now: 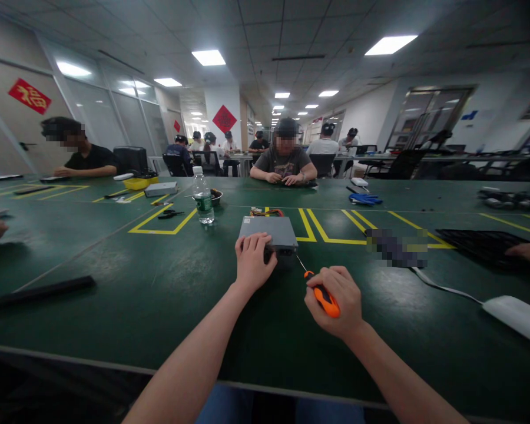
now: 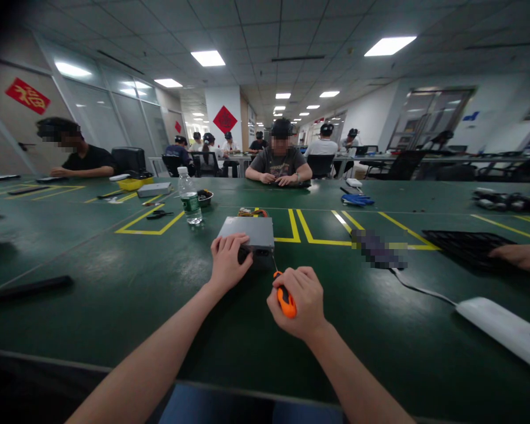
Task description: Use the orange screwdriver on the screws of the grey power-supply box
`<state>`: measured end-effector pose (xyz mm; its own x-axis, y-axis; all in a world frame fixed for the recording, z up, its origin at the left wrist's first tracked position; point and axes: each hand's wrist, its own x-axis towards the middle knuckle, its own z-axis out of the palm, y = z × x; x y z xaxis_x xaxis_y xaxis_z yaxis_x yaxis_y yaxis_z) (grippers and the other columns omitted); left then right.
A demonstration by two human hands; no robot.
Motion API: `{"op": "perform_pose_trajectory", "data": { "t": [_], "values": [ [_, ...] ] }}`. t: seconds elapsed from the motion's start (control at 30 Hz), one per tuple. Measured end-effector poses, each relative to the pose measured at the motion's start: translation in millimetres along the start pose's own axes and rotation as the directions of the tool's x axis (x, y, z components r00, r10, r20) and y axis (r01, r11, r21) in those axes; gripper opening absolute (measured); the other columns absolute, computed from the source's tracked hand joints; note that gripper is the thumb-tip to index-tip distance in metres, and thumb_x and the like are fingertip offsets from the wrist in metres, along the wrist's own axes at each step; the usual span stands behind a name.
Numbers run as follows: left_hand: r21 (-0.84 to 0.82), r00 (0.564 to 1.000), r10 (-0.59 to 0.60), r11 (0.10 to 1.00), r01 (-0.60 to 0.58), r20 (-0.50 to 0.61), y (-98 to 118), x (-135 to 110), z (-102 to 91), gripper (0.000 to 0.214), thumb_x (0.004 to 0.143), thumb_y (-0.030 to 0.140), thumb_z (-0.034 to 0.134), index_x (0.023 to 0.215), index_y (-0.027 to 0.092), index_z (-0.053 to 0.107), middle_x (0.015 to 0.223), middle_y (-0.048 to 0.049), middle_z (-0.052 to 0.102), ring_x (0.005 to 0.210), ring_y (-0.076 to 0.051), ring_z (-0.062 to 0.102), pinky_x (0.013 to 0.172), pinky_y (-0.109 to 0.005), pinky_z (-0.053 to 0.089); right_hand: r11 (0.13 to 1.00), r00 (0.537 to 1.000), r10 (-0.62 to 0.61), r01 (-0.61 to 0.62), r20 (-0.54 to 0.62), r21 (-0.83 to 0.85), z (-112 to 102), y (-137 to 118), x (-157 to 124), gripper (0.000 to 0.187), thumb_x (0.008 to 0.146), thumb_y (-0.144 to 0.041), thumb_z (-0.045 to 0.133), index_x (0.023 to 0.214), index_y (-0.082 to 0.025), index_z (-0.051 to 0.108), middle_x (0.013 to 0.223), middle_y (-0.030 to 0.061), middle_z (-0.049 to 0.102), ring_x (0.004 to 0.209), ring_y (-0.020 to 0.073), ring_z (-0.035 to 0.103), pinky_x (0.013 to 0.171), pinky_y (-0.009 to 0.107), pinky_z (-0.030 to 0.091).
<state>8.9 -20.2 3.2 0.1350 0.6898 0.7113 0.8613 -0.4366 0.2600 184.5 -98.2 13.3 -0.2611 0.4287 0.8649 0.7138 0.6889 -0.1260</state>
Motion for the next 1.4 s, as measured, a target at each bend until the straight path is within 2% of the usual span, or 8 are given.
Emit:
{"op": "perform_pose_trajectory", "data": {
  "t": [0.6,0.9,1.1,1.27,1.33,1.4],
  "values": [
    [-0.007,1.0,0.017,1.0,-0.017,0.006,-2,-1,1.2,0.035,0.074,0.025,0.053,0.109,0.025,0.051,0.118,-0.0029,0.054,0.112,-0.021,0.044,0.103,-0.041,0.02,1.0,1.0,-0.02,0.02,0.021,-0.023,1,-1,2,0.005,0.071,-0.016,0.053,0.073,-0.018,0.049,0.064,-0.0013,0.051,0.058,0.0117,0.048,0.064,0.031,0.037],
    [-0.016,1.0,0.009,1.0,-0.009,-0.022,-2,-1,2.7,0.031,0.075,0.031,0.056,0.105,0.026,0.051,0.116,-0.0015,0.056,0.111,-0.021,0.045,0.103,-0.041,0.02,0.999,0.999,-0.042,0.043,0.025,-0.029,4,0,0,0.003,0.071,-0.017,0.053,0.074,-0.018,0.051,0.064,-0.0012,0.051,0.06,0.0114,0.047,0.065,0.03,0.037],
    [0.003,1.0,0.014,1.0,-0.014,-0.02,-3,0,2.7,0.03,0.076,0.03,0.054,0.106,0.026,0.052,0.116,-0.0016,0.056,0.111,-0.02,0.046,0.102,-0.04,0.021,0.998,0.998,0.01,-0.006,0.057,-0.06,3,-4,1,0.003,0.075,-0.019,0.052,0.073,-0.017,0.05,0.066,-0.0002,0.051,0.061,0.0119,0.047,0.064,0.029,0.036],
    [0.014,0.999,0.013,1.0,-0.013,-0.029,-2,0,2.7,0.029,0.077,0.029,0.054,0.106,0.026,0.052,0.115,-0.002,0.056,0.11,-0.02,0.046,0.101,-0.041,0.023,0.996,0.987,0.001,0.013,0.159,-0.089,-6,-6,-3,0.019,0.076,-0.032,0.054,0.086,-0.016,0.055,0.074,0.0027,0.056,0.067,0.0149,0.051,0.067,0.031,0.038],
    [0.014,0.999,0.016,1.0,-0.016,-0.028,-2,0,2.5,0.029,0.077,0.029,0.054,0.106,0.026,0.053,0.115,-0.0021,0.056,0.109,-0.02,0.047,0.101,-0.041,0.023,0.994,0.983,0.007,0.012,0.184,-0.106,-9,-8,-6,0.024,0.078,-0.033,0.051,0.094,-0.016,0.055,0.077,0.0038,0.058,0.069,0.0156,0.053,0.069,0.031,0.039],
    [0.012,0.999,0.021,1.0,-0.02,-0.027,-2,0,2.3,0.028,0.078,0.029,0.053,0.106,0.026,0.052,0.116,-0.0021,0.056,0.11,-0.02,0.046,0.101,-0.041,0.023,0.99,0.984,0.061,-0.038,0.17,-0.135,-11,-10,-9,0.024,0.082,-0.03,0.046,0.1,-0.016,0.053,0.079,0.0033,0.06,0.069,0.0146,0.055,0.069,0.03,0.04]
  ]
}}
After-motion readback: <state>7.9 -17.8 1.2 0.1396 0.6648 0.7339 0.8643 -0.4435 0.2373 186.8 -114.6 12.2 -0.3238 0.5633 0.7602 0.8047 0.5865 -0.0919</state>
